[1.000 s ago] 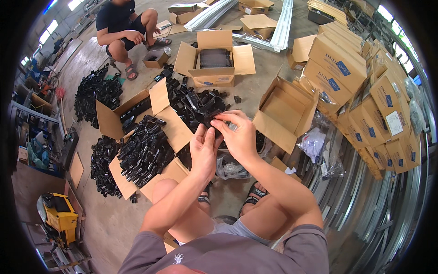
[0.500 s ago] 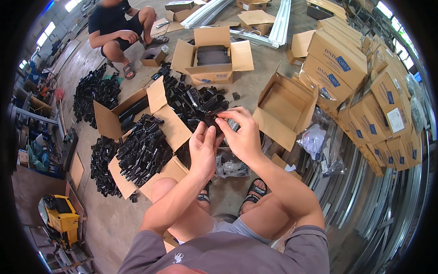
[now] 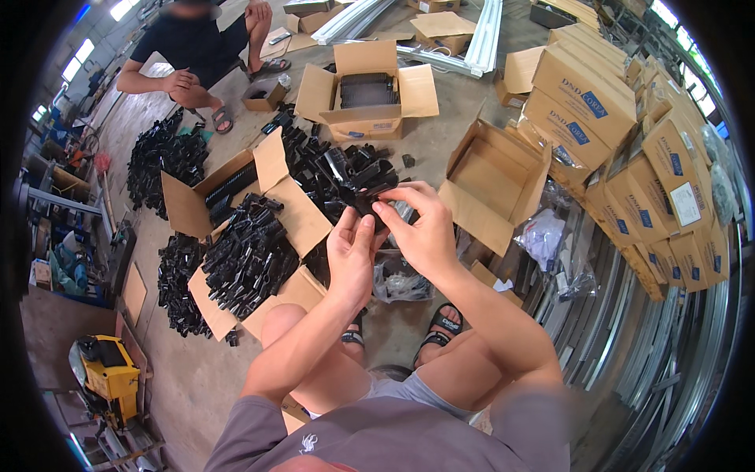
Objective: The person sorts through black plastic T-shaped connectors, picking them up from a pile on the floor and placing them into different cardboard boxes or small plastic bags.
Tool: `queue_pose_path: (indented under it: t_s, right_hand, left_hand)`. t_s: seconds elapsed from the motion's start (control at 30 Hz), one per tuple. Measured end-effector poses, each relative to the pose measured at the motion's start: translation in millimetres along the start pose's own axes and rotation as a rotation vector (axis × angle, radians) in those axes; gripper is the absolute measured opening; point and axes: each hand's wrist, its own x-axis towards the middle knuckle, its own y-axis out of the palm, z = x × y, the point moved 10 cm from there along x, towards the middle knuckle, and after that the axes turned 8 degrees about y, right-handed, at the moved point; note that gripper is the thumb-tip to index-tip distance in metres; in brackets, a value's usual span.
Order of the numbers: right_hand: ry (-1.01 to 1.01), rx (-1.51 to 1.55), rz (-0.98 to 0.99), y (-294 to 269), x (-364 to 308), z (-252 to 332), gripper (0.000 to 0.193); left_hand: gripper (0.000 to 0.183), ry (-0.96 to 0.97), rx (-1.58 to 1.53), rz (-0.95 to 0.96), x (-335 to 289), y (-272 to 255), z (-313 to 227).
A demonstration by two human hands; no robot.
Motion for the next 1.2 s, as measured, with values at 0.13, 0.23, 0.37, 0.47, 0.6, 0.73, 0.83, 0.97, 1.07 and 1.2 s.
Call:
queue_pose_path:
  t_s: [0.13,0.23,0.37,0.47,0.6,0.73,0.83,0.97,1.07,1.2]
  right_hand:
    - [0.033,0.006,0.006,1,-2,-2,0.016]
    - [0.033,-0.080,-0.008,2,-2,0,0.016]
    - [-0.036,-0.082,-0.042,-1,-5,9,0.017]
    - [-0.015,0.053,-0.049,0,-5,-4,0.016]
    - [0.011,-0.044,-0.048,2,-4,-6,0.013]
    - [0.014,-0.011,-0.078,0,-7,3,0.014]
    - [0.017,0.031,-0.082,3,-7,-5,0.014]
    - [0.041,-0.056,-0.036,4,-5,-4,0.014]
    - [-0.015,-0.038,-0.068,1,-6,-4,0.015]
    - [0.050,0.036,-0.029,6,-7,-17,0.016]
  left_hand:
    - [0.016,0.011,0.035,0.005,0,-1,3]
    - [0.020,0.013,0.051,0.013,1,-5,6]
    - [0.025,0.022,0.020,0.030,0,0,5]
    - [0.023,0.021,0.047,0.038,1,1,6]
    - [0.023,0.000,0.045,0.023,0,-3,7]
    - [0.023,-0.016,0.049,0.026,-2,0,5]
    - [0.023,-0.002,0.095,0.005,-2,-4,7]
    - [0.023,0.020,0.030,0.033,0,0,4]
    - [0.023,0.001,0.033,0.033,-1,-1,9]
    - [0.024,0.009,0.037,0.031,-2,0,6]
